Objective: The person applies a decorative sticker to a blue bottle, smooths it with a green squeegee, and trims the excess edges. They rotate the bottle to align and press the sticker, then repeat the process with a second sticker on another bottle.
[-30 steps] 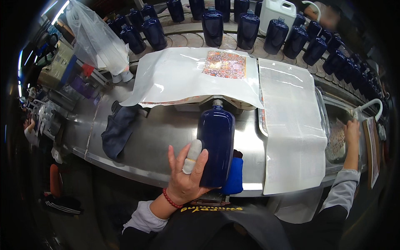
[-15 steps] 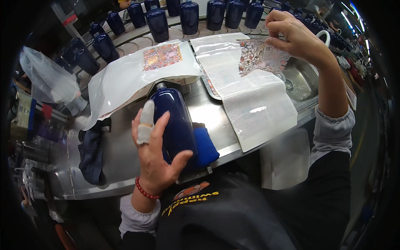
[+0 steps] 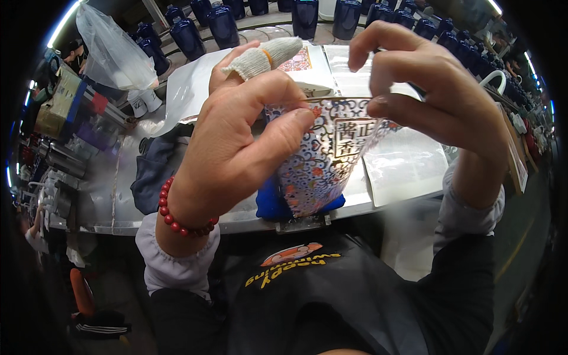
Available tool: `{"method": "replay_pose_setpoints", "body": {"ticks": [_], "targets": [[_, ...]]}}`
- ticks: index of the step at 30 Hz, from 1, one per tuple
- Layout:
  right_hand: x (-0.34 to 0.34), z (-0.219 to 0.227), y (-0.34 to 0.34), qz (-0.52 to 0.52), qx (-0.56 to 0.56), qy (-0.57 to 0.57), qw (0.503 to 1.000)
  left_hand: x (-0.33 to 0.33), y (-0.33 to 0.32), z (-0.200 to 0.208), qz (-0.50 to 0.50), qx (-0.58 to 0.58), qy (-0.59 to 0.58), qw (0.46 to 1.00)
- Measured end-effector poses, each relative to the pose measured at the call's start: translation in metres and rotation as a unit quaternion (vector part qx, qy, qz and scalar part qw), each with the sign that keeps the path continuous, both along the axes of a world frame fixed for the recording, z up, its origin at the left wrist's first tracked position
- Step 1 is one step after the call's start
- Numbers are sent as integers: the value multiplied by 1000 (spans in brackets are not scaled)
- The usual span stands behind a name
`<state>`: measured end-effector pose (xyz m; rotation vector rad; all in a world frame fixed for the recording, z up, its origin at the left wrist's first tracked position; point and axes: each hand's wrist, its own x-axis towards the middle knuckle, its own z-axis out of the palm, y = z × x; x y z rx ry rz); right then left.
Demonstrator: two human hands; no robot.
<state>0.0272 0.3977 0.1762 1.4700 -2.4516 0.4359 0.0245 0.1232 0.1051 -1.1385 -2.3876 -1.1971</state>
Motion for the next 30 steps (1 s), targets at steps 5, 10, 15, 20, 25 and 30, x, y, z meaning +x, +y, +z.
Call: {"method": "replay_pose_setpoints", "body": {"ticks": [5, 10, 15, 20, 25, 30], "targets": [[-38, -79, -19, -79, -70, -186, 977, -22, -14, -41, 43, 40, -212, 975], [-59, -129, -27, -157, -115, -249, 949, -47, -19, -94, 88, 58, -204, 973], [-71, -141, -31, -164, -128, -225, 952, -54, -18, -109, 130, 76, -198, 968], [-78, -152, -29, -156, -151, -189, 958, -59, -12, -108, 163, 78, -76, 981], [-78, -154, -34, -190, -149, -123, 963, -59, -12, -116, 191, 40, -78, 978], [-36, -152, -49, -276, -184, 14, 943, -43, -11, -118, 300, 24, 104, 948]]}}
